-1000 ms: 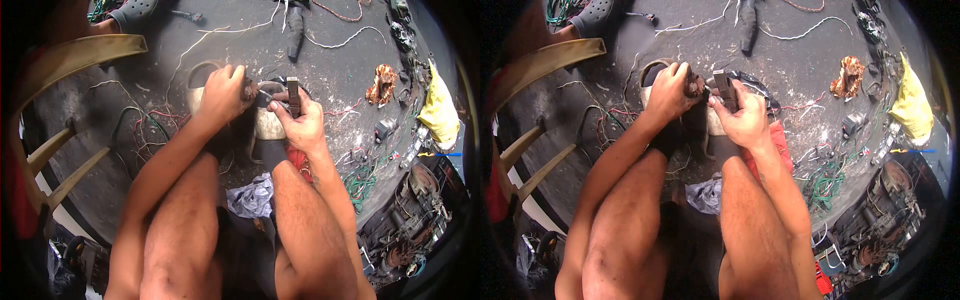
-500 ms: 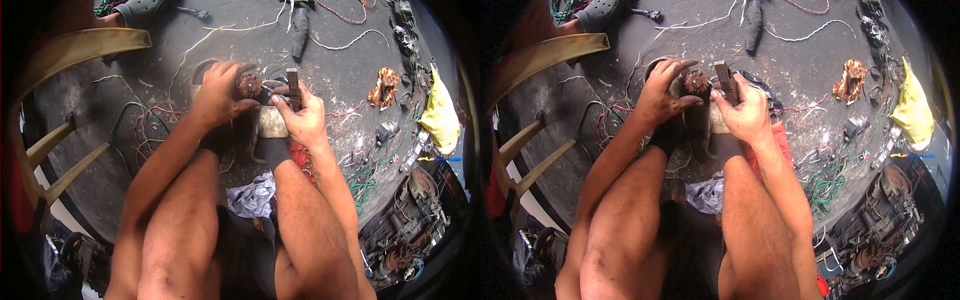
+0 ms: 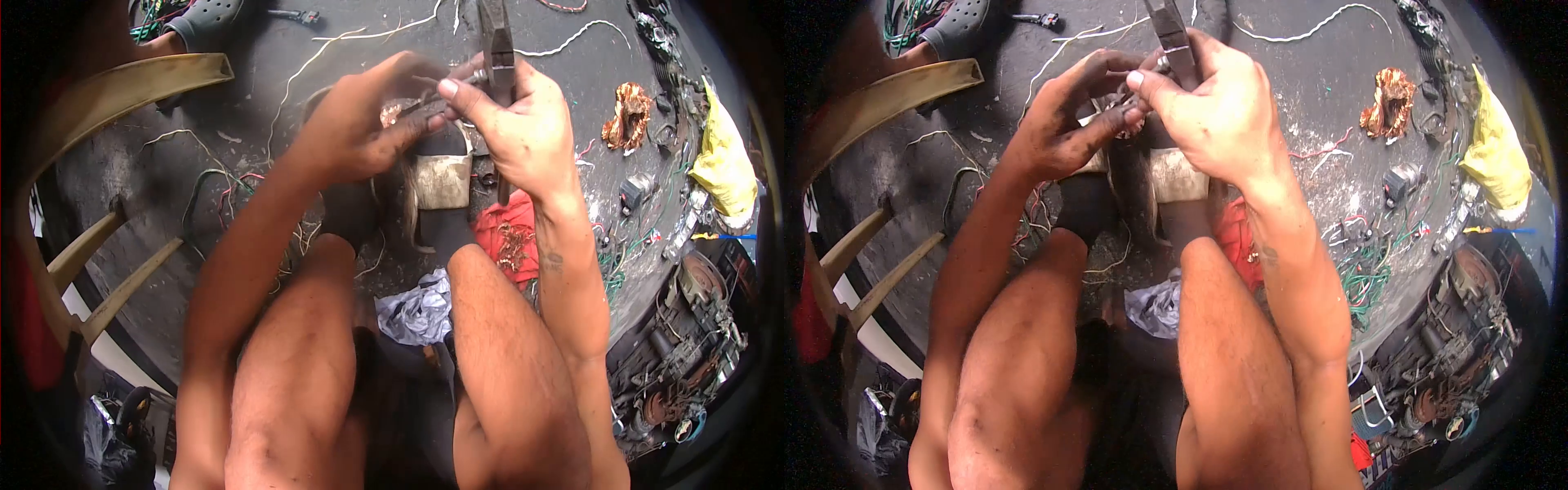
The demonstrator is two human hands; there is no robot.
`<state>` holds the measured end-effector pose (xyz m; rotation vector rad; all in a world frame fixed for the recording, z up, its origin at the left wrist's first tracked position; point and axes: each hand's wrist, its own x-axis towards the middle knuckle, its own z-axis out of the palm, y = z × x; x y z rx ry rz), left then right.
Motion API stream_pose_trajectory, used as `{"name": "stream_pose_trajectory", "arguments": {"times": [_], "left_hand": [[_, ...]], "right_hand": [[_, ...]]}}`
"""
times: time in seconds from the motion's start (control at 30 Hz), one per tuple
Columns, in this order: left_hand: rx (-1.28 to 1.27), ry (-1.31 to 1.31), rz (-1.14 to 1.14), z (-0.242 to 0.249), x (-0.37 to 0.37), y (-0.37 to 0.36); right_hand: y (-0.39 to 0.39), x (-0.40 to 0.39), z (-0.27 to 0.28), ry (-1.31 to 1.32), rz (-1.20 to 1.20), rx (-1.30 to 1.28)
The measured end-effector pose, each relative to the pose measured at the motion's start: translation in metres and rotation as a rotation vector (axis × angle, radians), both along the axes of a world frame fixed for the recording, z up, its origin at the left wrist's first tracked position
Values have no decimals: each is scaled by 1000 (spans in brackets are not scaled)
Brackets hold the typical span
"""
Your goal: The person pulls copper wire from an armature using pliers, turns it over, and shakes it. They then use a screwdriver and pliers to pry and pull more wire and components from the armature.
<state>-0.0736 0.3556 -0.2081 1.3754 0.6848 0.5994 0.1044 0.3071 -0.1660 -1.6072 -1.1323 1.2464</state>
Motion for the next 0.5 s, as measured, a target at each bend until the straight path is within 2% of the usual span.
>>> {"name": "stream_pose_trajectory", "arguments": {"times": [0.07, 0.1, 0.2, 0.23, 0.27, 0.33, 0.5], "left_hand": [[209, 172, -93, 2, -6, 2], [466, 205, -81, -5, -7, 5], [382, 286, -70, -12, -13, 15], [68, 207, 43, -17, -11, 9], [68, 208, 43, -22, -14, 9], [138, 245, 70, -31, -21, 11], [230, 319, 107, -56, -27, -3]], "right_hand": [[3, 0, 8, -152, 60, -21], [4, 1, 11, -217, 108, -44], [4, -5, 12, -61, 33, -21], [5, -5, 18, 72, -7, -86], [3, -1, 14, 73, -7, -85], [-6, 10, 0, -149, -77, -103], [-49, 24, -29, -161, -101, -230]]}}
